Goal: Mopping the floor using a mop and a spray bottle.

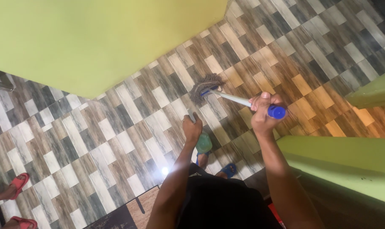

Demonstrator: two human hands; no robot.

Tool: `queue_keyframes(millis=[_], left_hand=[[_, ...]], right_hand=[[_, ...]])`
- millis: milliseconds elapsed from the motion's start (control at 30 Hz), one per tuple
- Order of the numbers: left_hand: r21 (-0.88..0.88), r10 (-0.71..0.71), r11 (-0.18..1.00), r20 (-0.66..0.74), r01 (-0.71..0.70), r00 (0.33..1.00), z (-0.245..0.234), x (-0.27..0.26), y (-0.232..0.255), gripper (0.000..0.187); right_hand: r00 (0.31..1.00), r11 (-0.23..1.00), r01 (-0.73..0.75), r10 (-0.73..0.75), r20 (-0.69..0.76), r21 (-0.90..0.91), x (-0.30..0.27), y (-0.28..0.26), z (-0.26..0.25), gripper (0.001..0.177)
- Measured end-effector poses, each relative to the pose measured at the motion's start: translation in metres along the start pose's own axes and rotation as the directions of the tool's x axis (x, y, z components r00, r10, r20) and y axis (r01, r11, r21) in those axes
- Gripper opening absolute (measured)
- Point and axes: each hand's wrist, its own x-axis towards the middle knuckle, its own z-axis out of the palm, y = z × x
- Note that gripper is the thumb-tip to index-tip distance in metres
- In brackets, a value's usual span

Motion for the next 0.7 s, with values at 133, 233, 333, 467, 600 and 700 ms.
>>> queue_keyframes(millis=[133, 233, 333, 467, 600, 700], left_hand=[[0.023, 0.069, 0.997, -0.043, -0.068, 0.997, 0.005, -0.001, -0.007, 0.037], [0.02, 0.084, 0.996, -0.043, -0.083, 0.996, -0.001, -0.002, 0.004, 0.039], [0.007, 0.016, 1.0, 0.02, -0.016, 1.0, -0.002, -0.003, 0.008, 0.042], [0.021, -0.006, 1.0, 0.036, 0.005, 0.999, 0.0, -0.003, 0.009, 0.044], [0.035, 0.044, 0.998, 0.008, -0.045, 0.999, 0.008, 0.0, 0.005, 0.045], [0.036, 0.084, 0.996, -0.032, -0.083, 0.996, 0.008, -0.001, 0.005, 0.043]], right_hand=[[1.0, 1.0, 0.016, -0.016, -0.015, -0.023, -0.002, -0.003, 0.0, 0.033], [1.0, 1.0, 0.018, -0.018, -0.008, -0.002, -0.004, -0.002, -0.002, 0.033], [1.0, 0.999, 0.022, -0.023, -0.01, -0.034, -0.006, 0.001, -0.005, 0.035], [1.0, 0.999, 0.024, -0.024, 0.002, -0.037, -0.008, 0.002, -0.003, 0.035], [0.999, 0.999, 0.032, -0.031, 0.022, -0.044, -0.01, 0.001, -0.001, 0.036], [1.0, 0.999, 0.026, -0.025, 0.019, -0.042, -0.011, 0.002, -0.001, 0.036]])
